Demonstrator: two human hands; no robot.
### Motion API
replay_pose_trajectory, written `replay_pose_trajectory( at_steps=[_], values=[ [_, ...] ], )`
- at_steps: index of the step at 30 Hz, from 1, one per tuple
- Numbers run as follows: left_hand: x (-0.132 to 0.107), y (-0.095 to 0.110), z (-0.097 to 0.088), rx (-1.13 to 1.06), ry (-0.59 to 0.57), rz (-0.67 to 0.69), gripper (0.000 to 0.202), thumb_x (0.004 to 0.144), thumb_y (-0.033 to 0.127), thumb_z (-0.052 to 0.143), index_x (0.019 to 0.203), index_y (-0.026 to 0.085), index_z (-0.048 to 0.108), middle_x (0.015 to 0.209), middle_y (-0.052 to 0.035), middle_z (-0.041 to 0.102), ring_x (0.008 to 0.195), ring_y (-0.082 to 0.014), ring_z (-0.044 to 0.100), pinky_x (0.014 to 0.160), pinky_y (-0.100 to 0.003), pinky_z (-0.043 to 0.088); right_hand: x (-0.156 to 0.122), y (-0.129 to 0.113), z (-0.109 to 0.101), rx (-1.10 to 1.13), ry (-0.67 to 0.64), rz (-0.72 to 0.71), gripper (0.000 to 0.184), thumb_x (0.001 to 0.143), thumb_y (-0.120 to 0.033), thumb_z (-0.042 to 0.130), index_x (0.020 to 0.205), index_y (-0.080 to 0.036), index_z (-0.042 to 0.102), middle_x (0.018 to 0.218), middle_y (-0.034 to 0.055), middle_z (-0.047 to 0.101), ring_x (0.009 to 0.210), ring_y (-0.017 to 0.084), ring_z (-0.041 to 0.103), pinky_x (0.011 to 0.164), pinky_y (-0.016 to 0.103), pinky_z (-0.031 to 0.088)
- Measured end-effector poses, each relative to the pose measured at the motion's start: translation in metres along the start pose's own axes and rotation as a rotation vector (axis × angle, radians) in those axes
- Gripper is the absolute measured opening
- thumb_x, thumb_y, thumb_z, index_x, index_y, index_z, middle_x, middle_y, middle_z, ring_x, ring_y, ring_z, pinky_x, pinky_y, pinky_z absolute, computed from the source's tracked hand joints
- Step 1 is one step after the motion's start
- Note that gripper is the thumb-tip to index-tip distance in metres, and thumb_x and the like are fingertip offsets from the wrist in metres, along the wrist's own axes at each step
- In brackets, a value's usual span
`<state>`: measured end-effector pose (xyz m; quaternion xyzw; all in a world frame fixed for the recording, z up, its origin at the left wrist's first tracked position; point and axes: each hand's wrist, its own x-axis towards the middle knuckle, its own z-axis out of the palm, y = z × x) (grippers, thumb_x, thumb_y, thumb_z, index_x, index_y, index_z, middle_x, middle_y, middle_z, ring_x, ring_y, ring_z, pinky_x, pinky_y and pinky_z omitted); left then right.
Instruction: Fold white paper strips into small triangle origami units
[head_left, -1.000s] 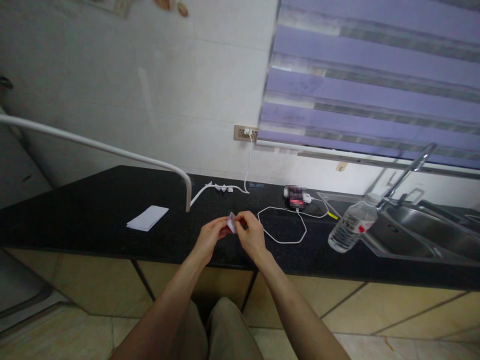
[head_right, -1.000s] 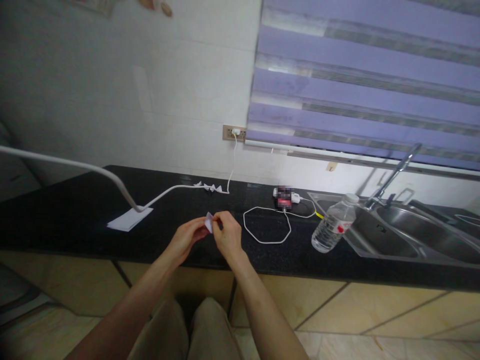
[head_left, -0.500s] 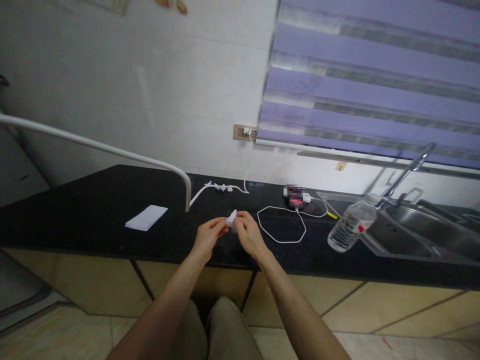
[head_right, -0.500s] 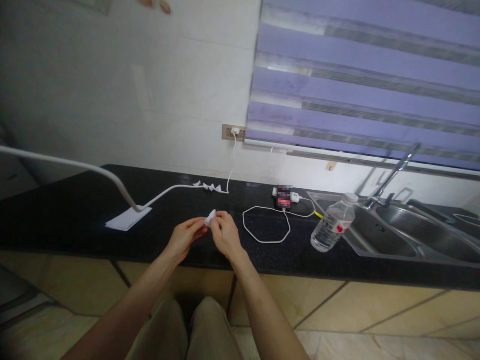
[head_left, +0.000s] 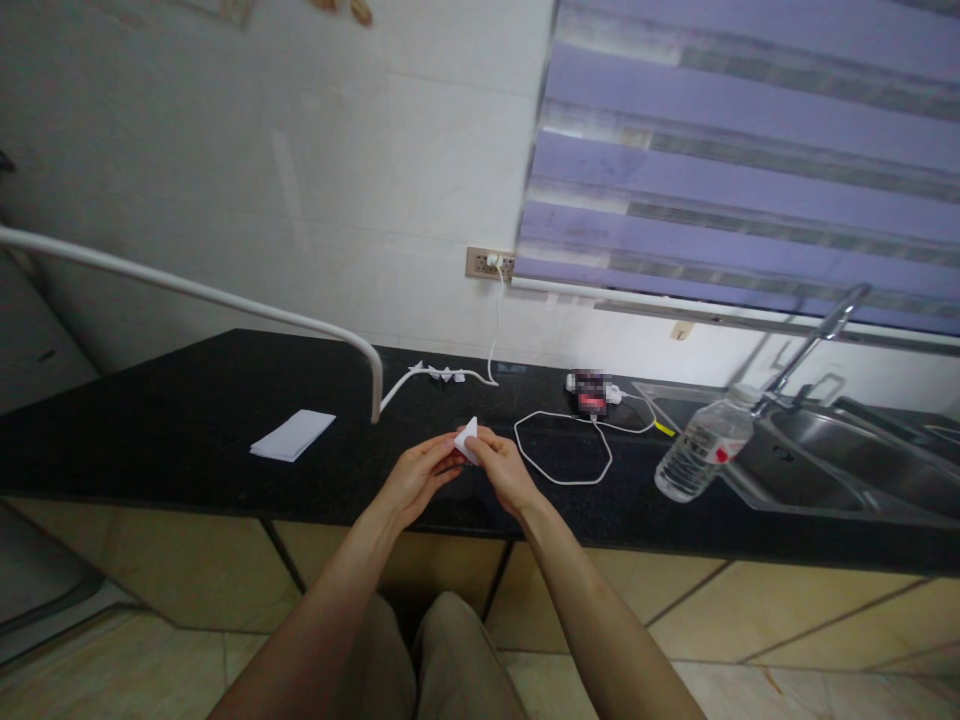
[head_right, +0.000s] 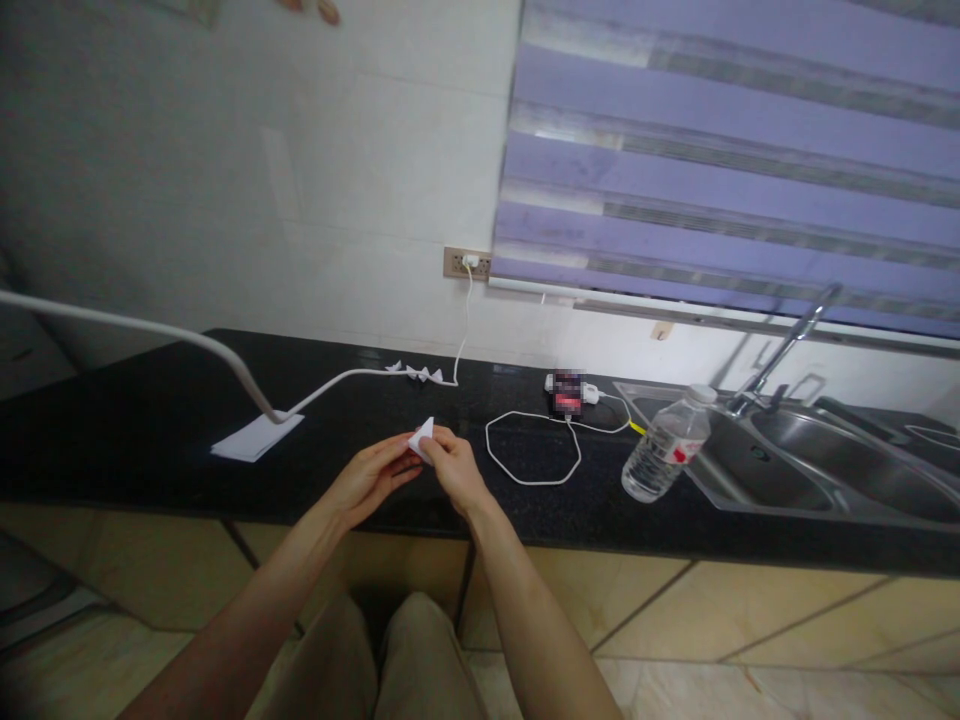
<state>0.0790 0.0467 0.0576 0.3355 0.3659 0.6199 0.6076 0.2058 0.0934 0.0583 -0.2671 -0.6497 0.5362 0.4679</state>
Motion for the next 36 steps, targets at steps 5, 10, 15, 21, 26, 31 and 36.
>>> replay_pose_trajectory(
  at_steps=[5, 10, 15, 21, 26, 31, 36],
  values=[
    [0.000, 0.000, 0.001, 0.006, 0.009, -0.029, 0.022, 0.068, 0.027, 0.063, 0.087, 0.016, 0.063, 0.081, -0.0048, 0.065, 0.076, -0.0134, 0.058, 0.076, -0.029, 0.043, 0.001, 0.002, -0.001, 0.037, 0.010, -0.014, 0.020, 0.074, -0.028, 0.053, 0.085, -0.018, 0.066, 0.096, 0.0033, 0.059, 0.090, 0.016, 0.053, 0.082, 0.028, 0.039],
    [0.001, 0.000, 0.004, -0.027, 0.043, -0.098, 0.025, 0.069, 0.036, 0.060, 0.082, 0.015, 0.061, 0.081, -0.0059, 0.065, 0.076, -0.0156, 0.059, 0.074, -0.031, 0.042, 0.001, -0.006, -0.002, -0.271, 0.030, -0.202, 0.015, 0.076, -0.023, 0.052, 0.078, -0.020, 0.066, 0.098, 0.0037, 0.055, 0.094, 0.015, 0.051, 0.081, 0.026, 0.040],
    [0.001, 0.000, 0.006, 0.004, 0.067, -0.185, 0.031, 0.071, 0.042, 0.055, 0.083, 0.013, 0.061, 0.081, -0.0079, 0.065, 0.075, -0.0170, 0.060, 0.073, -0.032, 0.043, -0.003, -0.011, -0.007, -0.541, -0.027, -0.372, 0.015, 0.078, -0.019, 0.049, 0.078, -0.020, 0.064, 0.100, 0.0042, 0.051, 0.099, 0.015, 0.047, 0.089, 0.030, 0.035],
    [0.003, -0.009, 0.003, -0.136, 0.015, -0.088, 0.019, 0.071, 0.027, 0.058, 0.084, 0.014, 0.062, 0.083, -0.0067, 0.065, 0.077, -0.0151, 0.060, 0.074, -0.029, 0.044, -0.006, -0.008, -0.007, -0.654, 0.002, -0.413, 0.013, 0.076, -0.017, 0.051, 0.083, -0.021, 0.061, 0.103, 0.0053, 0.050, 0.098, 0.016, 0.046, 0.086, 0.032, 0.038],
    [0.003, -0.009, 0.006, -0.135, 0.011, 0.023, 0.017, 0.070, 0.021, 0.059, 0.084, 0.012, 0.064, 0.084, -0.0059, 0.066, 0.077, -0.0126, 0.058, 0.071, -0.024, 0.044, -0.006, -0.009, -0.003, -0.673, 0.064, -0.424, 0.017, 0.072, -0.020, 0.055, 0.088, -0.021, 0.059, 0.103, 0.0053, 0.050, 0.098, 0.017, 0.046, 0.087, 0.033, 0.037],
    [0.001, -0.009, 0.008, -0.155, 0.002, 0.032, 0.018, 0.068, 0.017, 0.060, 0.085, 0.012, 0.064, 0.088, -0.0066, 0.066, 0.079, -0.0134, 0.058, 0.074, -0.025, 0.043, -0.006, -0.012, -0.002, -0.691, 0.088, -0.423, 0.009, 0.074, -0.024, 0.055, 0.080, -0.020, 0.060, 0.103, 0.0057, 0.050, 0.097, 0.017, 0.047, 0.087, 0.033, 0.037],
    [0.000, -0.010, 0.005, -0.190, -0.005, 0.008, 0.018, 0.069, 0.016, 0.060, 0.086, 0.013, 0.063, 0.090, -0.0073, 0.065, 0.081, -0.0142, 0.059, 0.076, -0.027, 0.043, -0.006, -0.012, -0.003, -0.715, 0.084, -0.429, 0.007, 0.075, -0.023, 0.054, 0.076, -0.019, 0.060, 0.103, 0.0059, 0.050, 0.097, 0.017, 0.046, 0.087, 0.033, 0.037]
  ],
)
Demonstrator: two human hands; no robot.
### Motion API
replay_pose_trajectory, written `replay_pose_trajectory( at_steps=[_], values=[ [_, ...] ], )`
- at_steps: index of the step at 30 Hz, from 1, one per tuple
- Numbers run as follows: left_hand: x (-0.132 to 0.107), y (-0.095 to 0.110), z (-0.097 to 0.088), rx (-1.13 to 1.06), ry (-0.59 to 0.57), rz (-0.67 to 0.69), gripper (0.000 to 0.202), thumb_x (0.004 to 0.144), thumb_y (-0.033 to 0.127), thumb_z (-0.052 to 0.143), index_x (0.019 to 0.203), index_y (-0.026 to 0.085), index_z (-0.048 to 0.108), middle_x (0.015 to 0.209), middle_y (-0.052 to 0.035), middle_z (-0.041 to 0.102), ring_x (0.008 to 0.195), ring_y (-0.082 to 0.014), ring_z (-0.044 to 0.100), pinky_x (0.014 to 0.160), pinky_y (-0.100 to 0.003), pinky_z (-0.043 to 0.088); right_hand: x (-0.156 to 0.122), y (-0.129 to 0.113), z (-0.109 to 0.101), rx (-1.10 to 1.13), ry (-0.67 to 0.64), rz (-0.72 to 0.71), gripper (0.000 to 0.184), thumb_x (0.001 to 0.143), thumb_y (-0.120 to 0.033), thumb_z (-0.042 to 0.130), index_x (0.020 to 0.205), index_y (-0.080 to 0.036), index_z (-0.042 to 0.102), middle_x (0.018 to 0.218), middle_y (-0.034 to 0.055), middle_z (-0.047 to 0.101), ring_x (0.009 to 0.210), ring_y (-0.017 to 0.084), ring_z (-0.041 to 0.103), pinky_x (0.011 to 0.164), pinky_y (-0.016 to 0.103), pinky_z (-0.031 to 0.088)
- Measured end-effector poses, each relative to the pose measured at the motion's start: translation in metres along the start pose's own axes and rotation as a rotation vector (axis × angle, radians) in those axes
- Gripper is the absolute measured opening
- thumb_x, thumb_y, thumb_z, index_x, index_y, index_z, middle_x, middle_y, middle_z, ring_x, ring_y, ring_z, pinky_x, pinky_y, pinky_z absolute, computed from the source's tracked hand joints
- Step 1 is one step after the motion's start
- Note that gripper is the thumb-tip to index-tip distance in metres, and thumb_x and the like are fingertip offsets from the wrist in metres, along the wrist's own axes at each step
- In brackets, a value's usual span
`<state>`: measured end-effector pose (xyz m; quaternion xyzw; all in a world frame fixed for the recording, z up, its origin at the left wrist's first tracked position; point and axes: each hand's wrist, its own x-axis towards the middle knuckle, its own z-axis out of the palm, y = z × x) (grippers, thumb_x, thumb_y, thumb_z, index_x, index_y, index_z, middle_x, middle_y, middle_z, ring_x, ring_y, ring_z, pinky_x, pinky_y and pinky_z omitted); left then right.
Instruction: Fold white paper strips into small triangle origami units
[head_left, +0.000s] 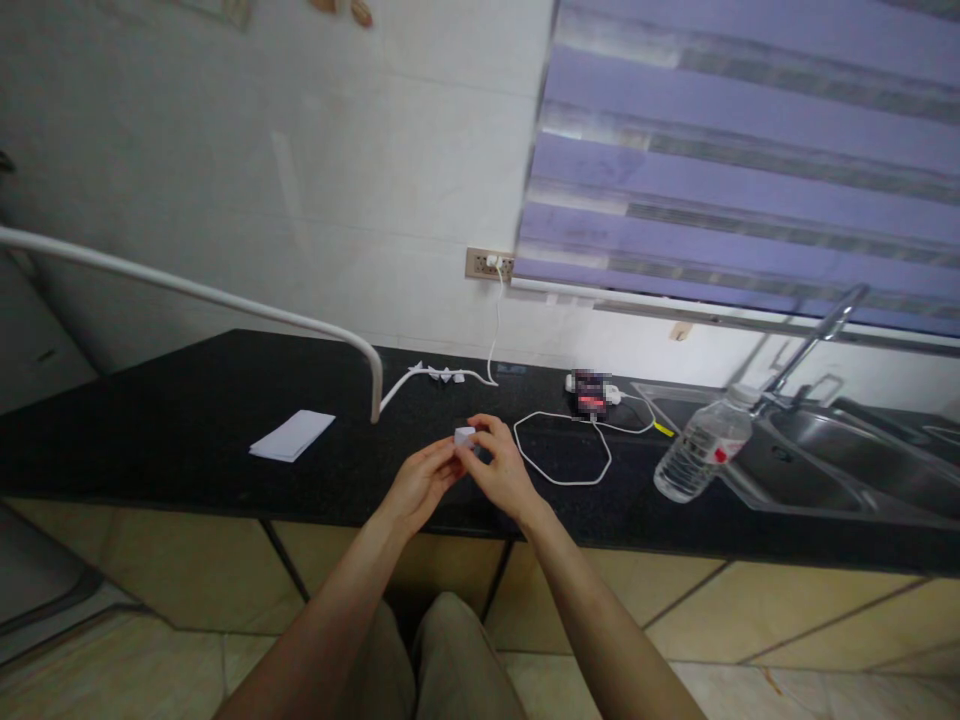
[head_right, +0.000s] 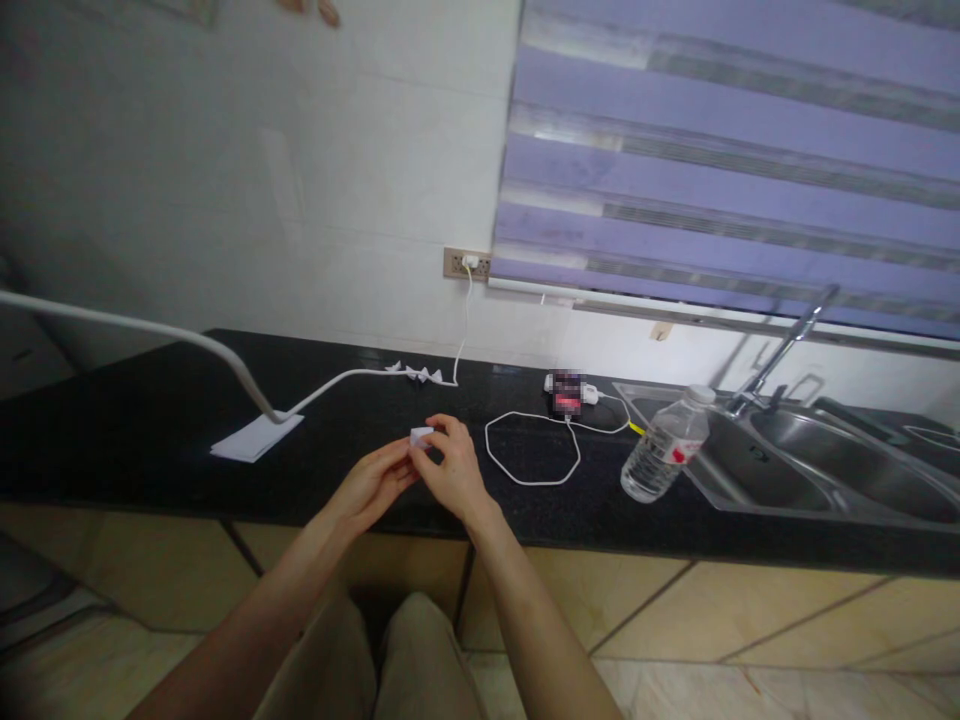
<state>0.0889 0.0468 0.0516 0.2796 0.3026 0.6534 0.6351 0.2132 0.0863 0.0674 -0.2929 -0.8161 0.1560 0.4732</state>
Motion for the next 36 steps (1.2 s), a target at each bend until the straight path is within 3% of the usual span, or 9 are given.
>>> replay_pose_trajectory(
  at_steps=[21, 31, 36],
  values=[
    [-0.0021, 0.0002, 0.0039, 0.032, 0.032, 0.054, 0.018, 0.067, 0.017, 0.062, 0.084, 0.014, 0.062, 0.087, -0.0043, 0.065, 0.080, -0.0128, 0.058, 0.077, -0.026, 0.043, 0.0036, 0.0003, 0.0031, -0.001, 0.052, 0.062, 0.005, 0.072, -0.020, 0.055, 0.073, -0.019, 0.059, 0.104, 0.0066, 0.048, 0.097, 0.019, 0.045, 0.087, 0.035, 0.036],
    [-0.0021, 0.0034, 0.0033, 0.082, 0.021, 0.028, 0.018, 0.067, 0.018, 0.061, 0.085, 0.015, 0.061, 0.083, -0.0030, 0.063, 0.074, -0.0111, 0.057, 0.071, -0.023, 0.044, 0.0043, 0.0000, 0.0017, -0.050, -0.035, -0.006, 0.004, 0.073, -0.018, 0.054, 0.071, -0.018, 0.057, 0.092, 0.0052, 0.052, 0.090, 0.017, 0.047, 0.080, 0.031, 0.039],
    [-0.0015, 0.0024, 0.0026, 0.084, 0.041, 0.054, 0.018, 0.065, 0.017, 0.062, 0.083, 0.015, 0.062, 0.081, -0.0025, 0.064, 0.074, -0.0111, 0.057, 0.072, -0.024, 0.043, 0.0033, -0.0030, 0.0007, -0.047, -0.025, 0.026, 0.009, 0.072, -0.017, 0.053, 0.080, -0.019, 0.054, 0.088, 0.0039, 0.054, 0.086, 0.017, 0.048, 0.079, 0.032, 0.039]
  ],
)
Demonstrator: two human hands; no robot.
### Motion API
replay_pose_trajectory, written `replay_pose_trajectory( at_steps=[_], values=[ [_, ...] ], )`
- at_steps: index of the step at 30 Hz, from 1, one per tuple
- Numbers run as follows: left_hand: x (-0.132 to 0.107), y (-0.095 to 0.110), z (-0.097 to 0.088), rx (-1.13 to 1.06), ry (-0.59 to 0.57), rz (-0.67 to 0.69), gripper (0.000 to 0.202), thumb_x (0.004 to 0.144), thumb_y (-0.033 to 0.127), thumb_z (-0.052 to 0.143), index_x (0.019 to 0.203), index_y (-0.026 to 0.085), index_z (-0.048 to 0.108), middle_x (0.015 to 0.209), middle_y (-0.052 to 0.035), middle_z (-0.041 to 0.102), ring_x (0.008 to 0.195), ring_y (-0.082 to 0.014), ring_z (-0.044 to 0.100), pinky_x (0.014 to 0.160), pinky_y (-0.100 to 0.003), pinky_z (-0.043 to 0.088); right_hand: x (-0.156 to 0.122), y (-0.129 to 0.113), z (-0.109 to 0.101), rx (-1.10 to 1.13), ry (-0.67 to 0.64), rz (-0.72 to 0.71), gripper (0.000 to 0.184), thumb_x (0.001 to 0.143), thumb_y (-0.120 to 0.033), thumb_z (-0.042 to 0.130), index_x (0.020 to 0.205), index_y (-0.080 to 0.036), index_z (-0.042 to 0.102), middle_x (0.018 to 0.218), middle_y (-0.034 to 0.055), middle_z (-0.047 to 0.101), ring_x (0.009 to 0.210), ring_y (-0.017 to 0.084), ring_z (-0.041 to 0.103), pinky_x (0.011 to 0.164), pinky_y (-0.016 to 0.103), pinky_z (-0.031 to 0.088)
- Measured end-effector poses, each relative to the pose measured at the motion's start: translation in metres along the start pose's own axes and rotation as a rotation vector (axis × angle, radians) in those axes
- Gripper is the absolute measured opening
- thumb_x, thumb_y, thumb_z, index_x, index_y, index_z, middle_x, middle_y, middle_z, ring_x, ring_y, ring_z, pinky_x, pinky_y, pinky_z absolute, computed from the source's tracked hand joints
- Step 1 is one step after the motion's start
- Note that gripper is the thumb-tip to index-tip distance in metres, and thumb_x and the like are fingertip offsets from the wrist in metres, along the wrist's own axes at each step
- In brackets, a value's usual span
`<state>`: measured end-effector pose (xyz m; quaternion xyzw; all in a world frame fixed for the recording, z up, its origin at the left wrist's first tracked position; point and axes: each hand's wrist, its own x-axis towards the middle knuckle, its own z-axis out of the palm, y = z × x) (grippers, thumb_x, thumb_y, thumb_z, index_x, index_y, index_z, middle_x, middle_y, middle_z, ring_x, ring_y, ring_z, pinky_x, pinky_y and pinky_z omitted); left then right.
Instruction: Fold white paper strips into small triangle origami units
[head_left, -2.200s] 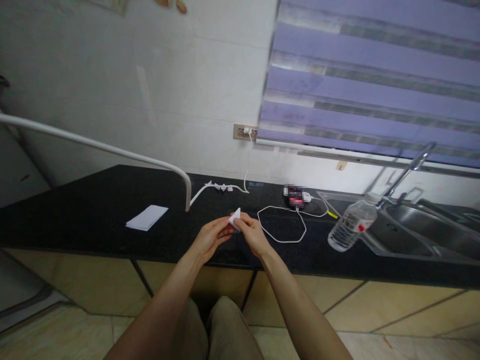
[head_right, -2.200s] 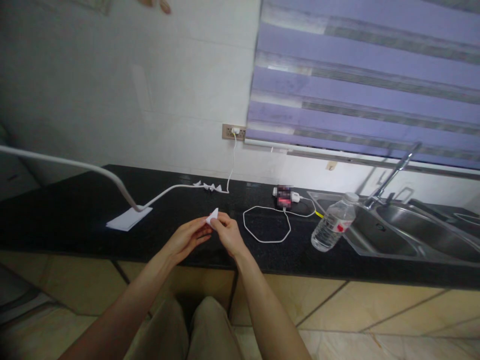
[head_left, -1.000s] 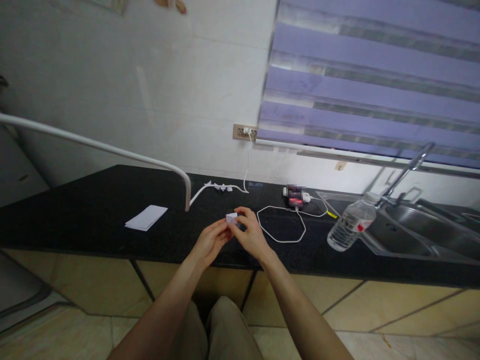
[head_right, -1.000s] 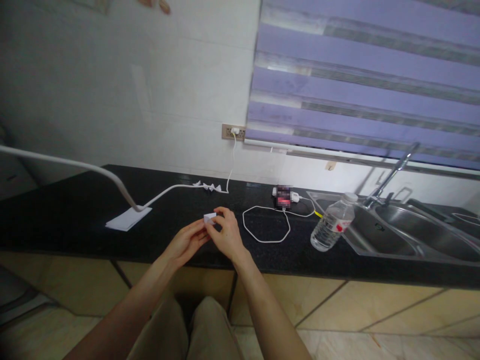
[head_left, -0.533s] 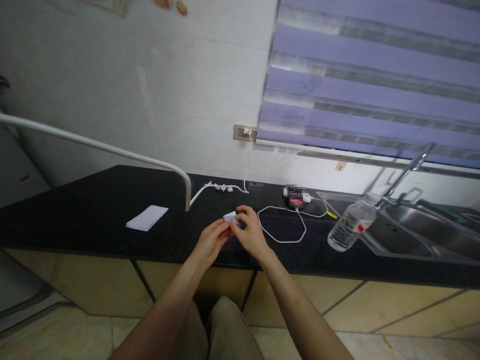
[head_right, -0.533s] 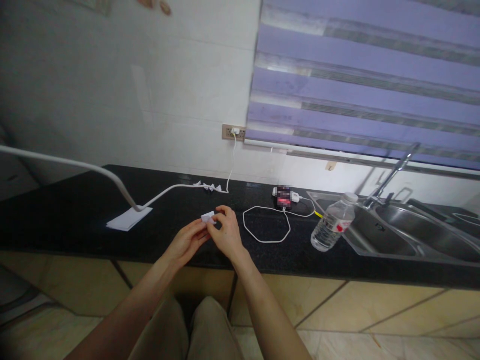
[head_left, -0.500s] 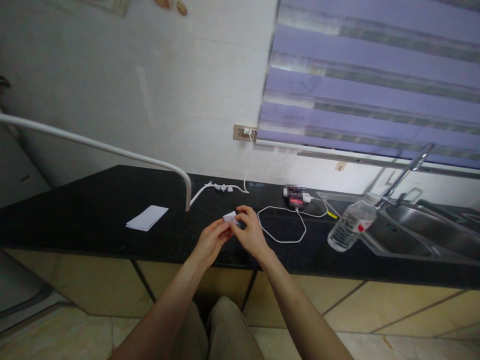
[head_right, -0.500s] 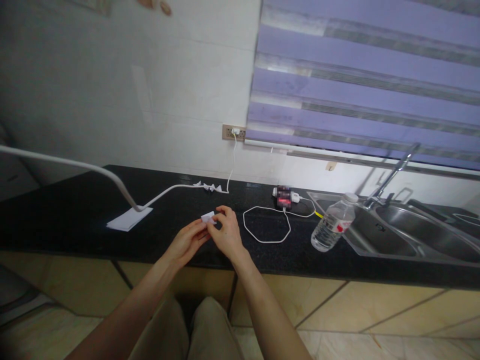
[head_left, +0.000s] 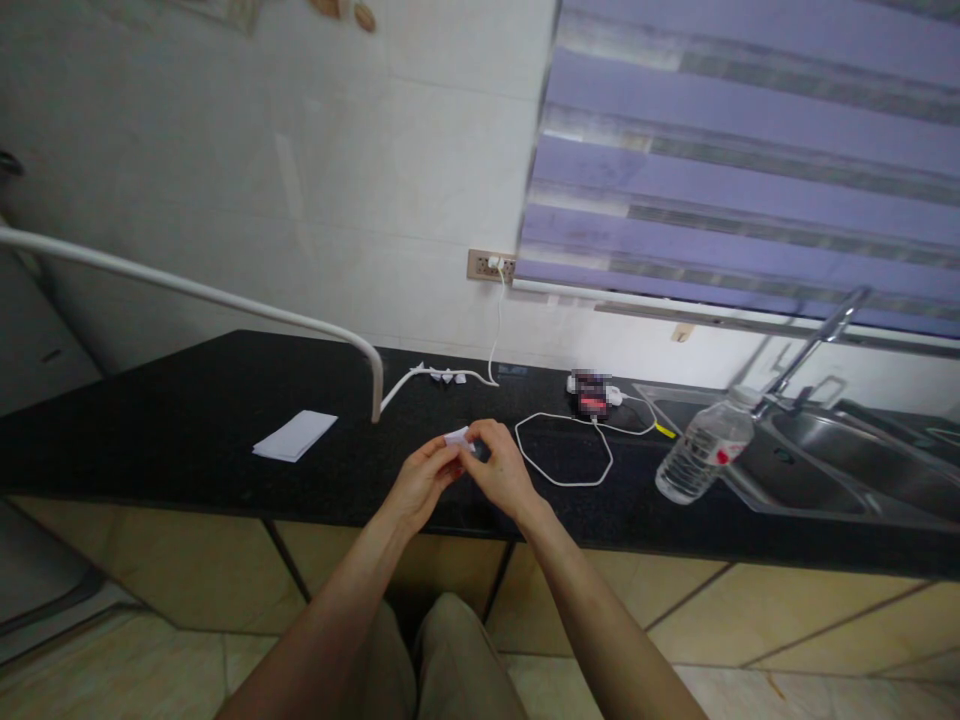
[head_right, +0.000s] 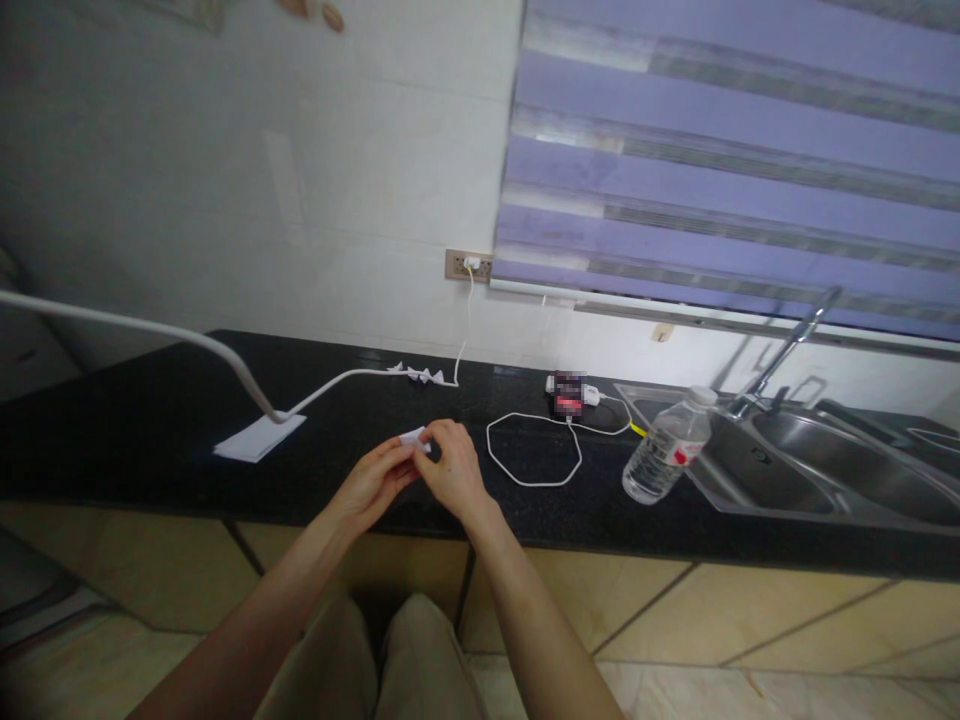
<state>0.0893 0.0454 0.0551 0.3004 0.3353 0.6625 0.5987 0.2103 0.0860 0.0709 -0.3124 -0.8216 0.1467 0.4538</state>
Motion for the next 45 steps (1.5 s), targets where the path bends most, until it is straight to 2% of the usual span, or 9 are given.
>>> replay_pose_trajectory(
  at_steps=[9, 13, 24, 30, 45],
  values=[
    [-0.001, 0.000, 0.000, -0.022, 0.048, -0.027, 0.013, 0.065, 0.018, 0.063, 0.077, 0.015, 0.060, 0.075, -0.0014, 0.063, 0.069, -0.0099, 0.057, 0.071, -0.024, 0.044, -0.001, -0.002, 0.000, 0.089, -0.030, 0.059, 0.043, 0.071, -0.020, 0.054, 0.113, -0.022, 0.045, 0.090, 0.0028, 0.057, 0.084, 0.016, 0.053, 0.080, 0.033, 0.041],
    [-0.002, 0.000, 0.001, -0.017, 0.052, -0.028, 0.013, 0.065, 0.018, 0.064, 0.076, 0.014, 0.060, 0.074, -0.0016, 0.063, 0.068, -0.0098, 0.057, 0.070, -0.023, 0.044, -0.002, -0.001, 0.000, 0.110, -0.041, 0.046, 0.036, 0.073, -0.021, 0.052, 0.108, -0.022, 0.051, 0.095, 0.0044, 0.058, 0.086, 0.017, 0.053, 0.080, 0.033, 0.042],
    [-0.001, -0.001, -0.001, 0.019, 0.070, -0.011, 0.016, 0.063, 0.019, 0.065, 0.079, 0.014, 0.062, 0.078, -0.0032, 0.064, 0.073, -0.0115, 0.058, 0.074, -0.026, 0.044, -0.003, 0.010, 0.008, 0.209, 0.009, 0.070, 0.035, 0.074, -0.018, 0.051, 0.108, -0.021, 0.052, 0.095, 0.0048, 0.060, 0.085, 0.016, 0.055, 0.080, 0.033, 0.044],
    [-0.001, -0.001, -0.001, 0.034, 0.052, 0.010, 0.017, 0.064, 0.019, 0.064, 0.081, 0.014, 0.064, 0.079, -0.0030, 0.065, 0.075, -0.0115, 0.058, 0.076, -0.026, 0.043, -0.002, 0.008, 0.007, 0.256, -0.015, 0.080, 0.031, 0.074, -0.018, 0.050, 0.105, -0.020, 0.055, 0.094, 0.0043, 0.061, 0.084, 0.015, 0.057, 0.079, 0.031, 0.045],
    [-0.001, -0.004, 0.000, 0.137, 0.170, 0.103, 0.024, 0.058, 0.023, 0.069, 0.079, 0.014, 0.065, 0.078, -0.0030, 0.065, 0.070, -0.0104, 0.057, 0.072, -0.023, 0.043, -0.001, 0.007, 0.005, 0.262, -0.031, 0.069, 0.026, 0.075, -0.016, 0.049, 0.100, -0.019, 0.056, 0.091, 0.0032, 0.060, 0.081, 0.013, 0.055, 0.077, 0.028, 0.045]
  ],
)
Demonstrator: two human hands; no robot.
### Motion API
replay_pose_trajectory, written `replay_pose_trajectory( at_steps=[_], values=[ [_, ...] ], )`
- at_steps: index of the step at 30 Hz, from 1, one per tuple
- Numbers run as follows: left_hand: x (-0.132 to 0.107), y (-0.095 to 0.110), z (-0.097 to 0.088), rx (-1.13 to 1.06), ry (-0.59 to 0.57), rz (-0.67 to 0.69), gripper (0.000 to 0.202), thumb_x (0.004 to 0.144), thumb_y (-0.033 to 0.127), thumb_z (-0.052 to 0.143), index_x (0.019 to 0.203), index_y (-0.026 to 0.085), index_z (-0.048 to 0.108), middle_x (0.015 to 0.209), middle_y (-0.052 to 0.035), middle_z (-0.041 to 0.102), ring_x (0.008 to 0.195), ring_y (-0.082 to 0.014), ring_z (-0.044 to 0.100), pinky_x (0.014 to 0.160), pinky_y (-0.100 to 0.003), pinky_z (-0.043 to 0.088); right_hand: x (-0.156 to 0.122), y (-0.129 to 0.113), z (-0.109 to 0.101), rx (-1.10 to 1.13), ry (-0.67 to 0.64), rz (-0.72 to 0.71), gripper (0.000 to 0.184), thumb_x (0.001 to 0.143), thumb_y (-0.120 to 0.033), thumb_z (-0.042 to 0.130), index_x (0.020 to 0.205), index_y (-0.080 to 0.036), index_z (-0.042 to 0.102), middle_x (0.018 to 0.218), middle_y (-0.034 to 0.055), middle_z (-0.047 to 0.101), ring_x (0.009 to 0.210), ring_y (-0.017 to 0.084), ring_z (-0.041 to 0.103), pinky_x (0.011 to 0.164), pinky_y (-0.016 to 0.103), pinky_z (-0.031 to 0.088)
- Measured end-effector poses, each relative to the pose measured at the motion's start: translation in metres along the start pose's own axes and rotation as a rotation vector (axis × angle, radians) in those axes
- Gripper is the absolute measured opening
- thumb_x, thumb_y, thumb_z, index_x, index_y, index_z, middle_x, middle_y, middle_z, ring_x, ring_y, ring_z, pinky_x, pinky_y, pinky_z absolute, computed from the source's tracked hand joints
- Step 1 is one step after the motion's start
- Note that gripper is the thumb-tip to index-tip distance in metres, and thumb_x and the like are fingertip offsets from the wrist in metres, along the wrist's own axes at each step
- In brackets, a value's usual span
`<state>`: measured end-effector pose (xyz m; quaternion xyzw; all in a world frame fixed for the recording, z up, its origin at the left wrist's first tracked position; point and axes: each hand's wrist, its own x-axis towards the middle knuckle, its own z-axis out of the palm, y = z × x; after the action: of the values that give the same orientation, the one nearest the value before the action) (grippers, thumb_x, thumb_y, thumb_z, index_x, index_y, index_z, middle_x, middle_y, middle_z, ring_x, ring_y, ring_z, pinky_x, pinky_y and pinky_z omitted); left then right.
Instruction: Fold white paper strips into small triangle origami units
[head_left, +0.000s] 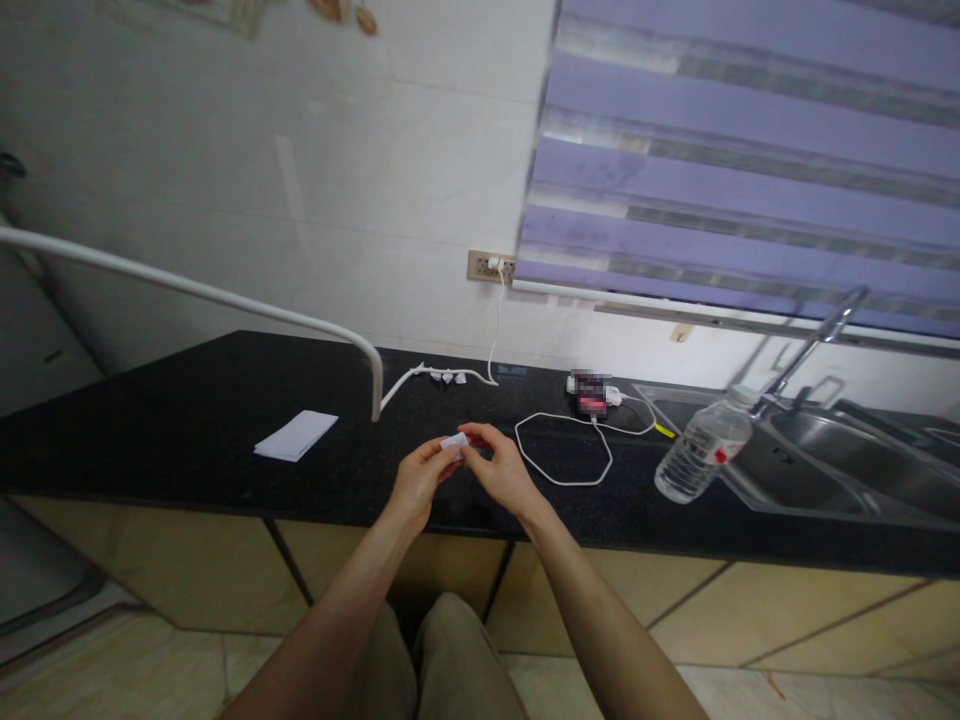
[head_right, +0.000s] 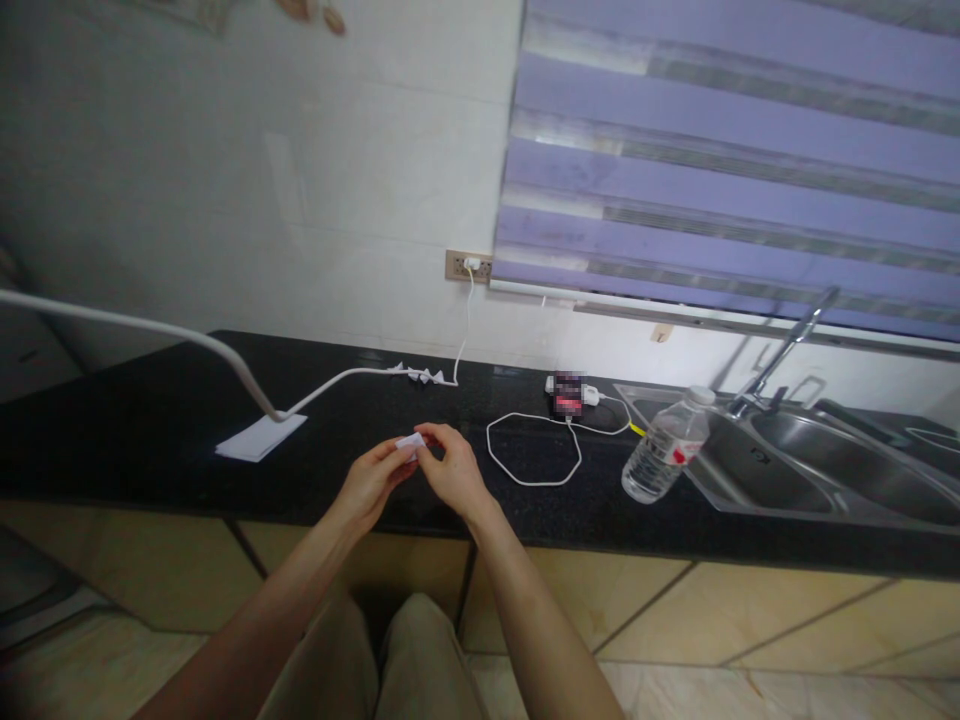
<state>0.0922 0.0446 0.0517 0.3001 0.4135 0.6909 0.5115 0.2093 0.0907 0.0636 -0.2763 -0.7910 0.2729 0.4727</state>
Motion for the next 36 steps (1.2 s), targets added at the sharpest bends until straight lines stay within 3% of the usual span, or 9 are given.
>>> replay_pose_trajectory(
  at_steps=[18, 28, 36],
  values=[
    [0.0027, -0.0083, -0.0031, 0.212, 0.066, 0.166, 0.029, 0.059, 0.032, 0.066, 0.080, 0.012, 0.066, 0.077, -0.0055, 0.066, 0.073, -0.0151, 0.058, 0.073, -0.027, 0.043, 0.0040, -0.0011, -0.0009, 0.033, -0.006, 0.094, 0.015, 0.075, -0.025, 0.051, 0.082, -0.016, 0.060, 0.078, 0.0024, 0.062, 0.071, 0.013, 0.056, 0.069, 0.025, 0.044],
    [0.0009, -0.0069, -0.0015, 0.251, 0.042, 0.135, 0.031, 0.057, 0.033, 0.066, 0.079, 0.012, 0.066, 0.076, -0.0048, 0.066, 0.070, -0.0150, 0.058, 0.069, -0.026, 0.043, 0.0045, 0.0017, -0.0009, 0.011, 0.017, 0.142, 0.019, 0.077, -0.028, 0.046, 0.076, -0.016, 0.060, 0.074, 0.0014, 0.060, 0.069, 0.012, 0.054, 0.066, 0.024, 0.042],
    [0.0045, -0.0102, -0.0025, 0.258, 0.064, 0.138, 0.030, 0.056, 0.034, 0.066, 0.077, 0.012, 0.067, 0.071, -0.0041, 0.066, 0.066, -0.0142, 0.056, 0.066, -0.026, 0.041, 0.0067, 0.0032, 0.0027, 0.114, 0.004, 0.215, 0.019, 0.074, -0.030, 0.048, 0.074, -0.015, 0.059, 0.067, 0.0005, 0.058, 0.061, 0.011, 0.052, 0.057, 0.022, 0.041]
  ],
)
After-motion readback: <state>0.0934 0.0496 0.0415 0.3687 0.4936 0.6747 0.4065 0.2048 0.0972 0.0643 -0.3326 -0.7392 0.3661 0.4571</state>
